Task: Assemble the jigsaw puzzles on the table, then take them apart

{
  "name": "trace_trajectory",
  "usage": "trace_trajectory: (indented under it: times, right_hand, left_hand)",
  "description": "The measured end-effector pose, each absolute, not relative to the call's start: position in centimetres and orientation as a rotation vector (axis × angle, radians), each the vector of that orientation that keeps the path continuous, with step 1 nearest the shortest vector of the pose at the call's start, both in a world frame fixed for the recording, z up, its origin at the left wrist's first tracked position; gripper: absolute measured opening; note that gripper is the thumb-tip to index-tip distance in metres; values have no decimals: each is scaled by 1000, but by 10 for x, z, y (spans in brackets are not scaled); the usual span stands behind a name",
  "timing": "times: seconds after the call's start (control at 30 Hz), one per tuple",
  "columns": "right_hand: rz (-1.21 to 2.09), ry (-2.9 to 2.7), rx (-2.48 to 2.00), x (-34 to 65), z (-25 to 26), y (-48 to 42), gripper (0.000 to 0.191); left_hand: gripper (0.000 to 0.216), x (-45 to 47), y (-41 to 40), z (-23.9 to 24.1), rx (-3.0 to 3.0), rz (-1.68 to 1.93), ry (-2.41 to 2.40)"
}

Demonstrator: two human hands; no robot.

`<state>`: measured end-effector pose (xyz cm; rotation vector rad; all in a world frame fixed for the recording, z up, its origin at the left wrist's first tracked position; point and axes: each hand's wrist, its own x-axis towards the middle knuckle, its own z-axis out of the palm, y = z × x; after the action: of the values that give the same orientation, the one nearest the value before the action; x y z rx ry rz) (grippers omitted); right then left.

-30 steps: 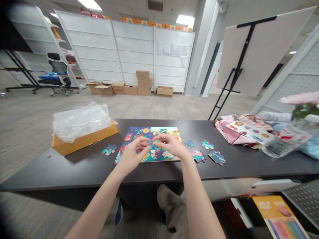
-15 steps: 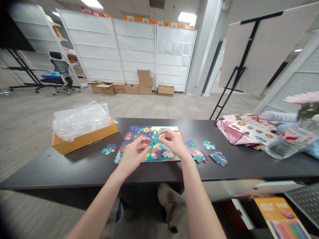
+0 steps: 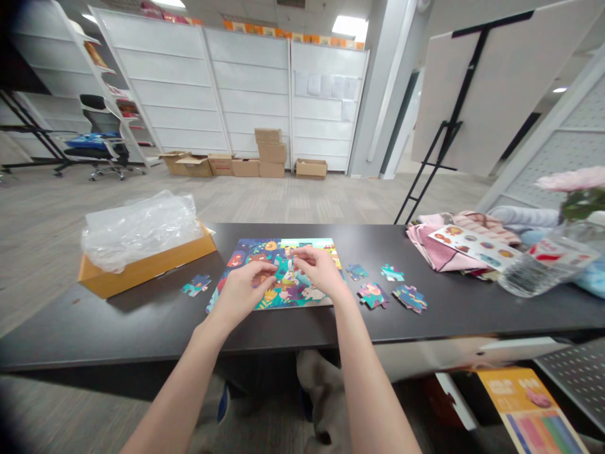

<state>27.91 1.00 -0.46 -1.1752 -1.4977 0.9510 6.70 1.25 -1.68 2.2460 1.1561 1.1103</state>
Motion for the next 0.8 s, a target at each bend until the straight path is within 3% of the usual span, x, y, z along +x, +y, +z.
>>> trace_trajectory:
  times: [0.37,0.8]
  right_hand:
    - [829,-1525,-1319,296,-15,-2,21]
    - [759,-1567,-1356,294,-12,-9,24]
  left_hand:
    - [10,61,6,-13,2497,724,1261]
    - [17,67,2,-14,2620,720,1252]
